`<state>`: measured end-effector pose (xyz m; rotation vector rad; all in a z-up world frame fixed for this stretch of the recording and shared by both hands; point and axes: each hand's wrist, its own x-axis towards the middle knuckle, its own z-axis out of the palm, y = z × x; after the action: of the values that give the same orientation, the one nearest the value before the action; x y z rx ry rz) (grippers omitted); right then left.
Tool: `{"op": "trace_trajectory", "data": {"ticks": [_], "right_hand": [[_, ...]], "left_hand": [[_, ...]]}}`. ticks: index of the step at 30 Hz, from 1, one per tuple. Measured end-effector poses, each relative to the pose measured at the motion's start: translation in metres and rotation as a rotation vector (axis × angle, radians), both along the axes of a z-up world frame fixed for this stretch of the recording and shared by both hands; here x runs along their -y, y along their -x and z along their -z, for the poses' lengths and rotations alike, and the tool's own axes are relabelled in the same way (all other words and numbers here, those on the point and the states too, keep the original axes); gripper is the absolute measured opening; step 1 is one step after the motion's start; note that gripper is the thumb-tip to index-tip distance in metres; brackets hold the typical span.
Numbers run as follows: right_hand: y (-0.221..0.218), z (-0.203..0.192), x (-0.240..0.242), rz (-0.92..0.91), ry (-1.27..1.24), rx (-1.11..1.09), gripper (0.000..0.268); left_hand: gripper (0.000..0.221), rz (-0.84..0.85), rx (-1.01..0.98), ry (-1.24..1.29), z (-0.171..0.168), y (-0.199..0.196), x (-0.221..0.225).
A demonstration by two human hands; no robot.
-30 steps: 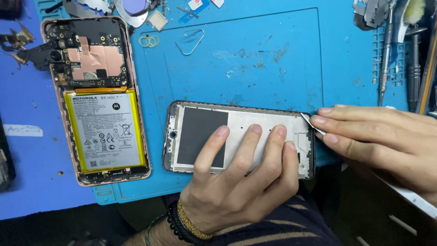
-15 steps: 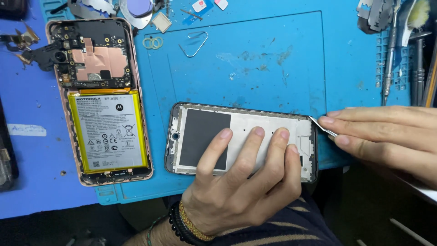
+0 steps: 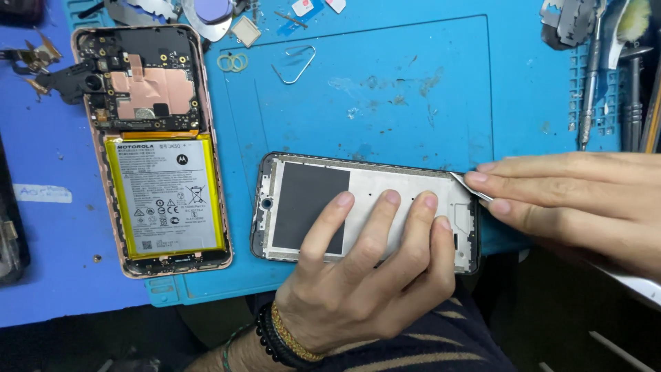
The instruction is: The person pries the display assembly off a disassembled Motorola smartphone on a blue repair mat, working a thin blade around the frame edge while holding the phone steady with the other hand. The phone's battery and board lie exposed beside it on the cluttered workbench.
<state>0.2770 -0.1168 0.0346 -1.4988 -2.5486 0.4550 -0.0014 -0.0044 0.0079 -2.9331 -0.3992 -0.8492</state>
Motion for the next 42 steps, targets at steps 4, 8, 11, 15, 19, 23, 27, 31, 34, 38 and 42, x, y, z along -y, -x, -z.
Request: {"op": "trace_trajectory", "data": {"ticks": [4,8,11,15,19,23,27,31,34,38,42], "right_hand": [[0.001,-0.001,-0.001,0.086,-0.001,-0.138,0.047],[0.005,-0.003,-0.005,0.031,-0.010,-0.066,0.053],[0.001,-0.002,-0.005,0.045,0.009,-0.090,0.048],[0.014,-0.003,-0.011,0.112,0.010,-0.161,0.042],[0.018,0.001,-0.010,0.094,-0.056,-0.219,0.035],[0.016,0.003,-0.014,0.076,-0.184,-0.258,0.035],[0.022,0.003,-0.012,0.103,-0.208,-0.315,0.037],[0.015,0.007,-0.008,0.118,-0.199,-0.285,0.037],[0.022,0.005,-0.008,0.143,-0.173,-0.346,0.029],[0.018,0.005,-0.009,0.128,-0.173,-0.283,0.031],[0.030,-0.002,-0.014,0.158,-0.153,-0.346,0.030]], "left_hand": [[0.015,0.010,-0.001,0.016,0.002,0.002,0.000],[0.016,0.013,0.011,0.009,0.000,0.001,0.000],[0.016,0.004,0.015,0.005,-0.001,0.002,-0.002],[0.015,0.022,0.010,-0.023,0.000,0.002,-0.002],[0.017,0.003,0.024,-0.044,-0.004,0.003,-0.001],[0.017,-0.004,0.106,-0.075,-0.007,0.003,-0.002],[0.009,0.015,0.250,-0.115,0.020,-0.001,0.006],[0.011,0.018,0.270,-0.056,0.032,-0.001,0.011],[0.012,0.030,0.275,-0.071,0.030,0.004,0.013],[0.017,0.050,0.235,-0.016,0.024,0.007,0.012],[0.017,0.050,0.195,0.043,0.018,0.009,0.013]]}}
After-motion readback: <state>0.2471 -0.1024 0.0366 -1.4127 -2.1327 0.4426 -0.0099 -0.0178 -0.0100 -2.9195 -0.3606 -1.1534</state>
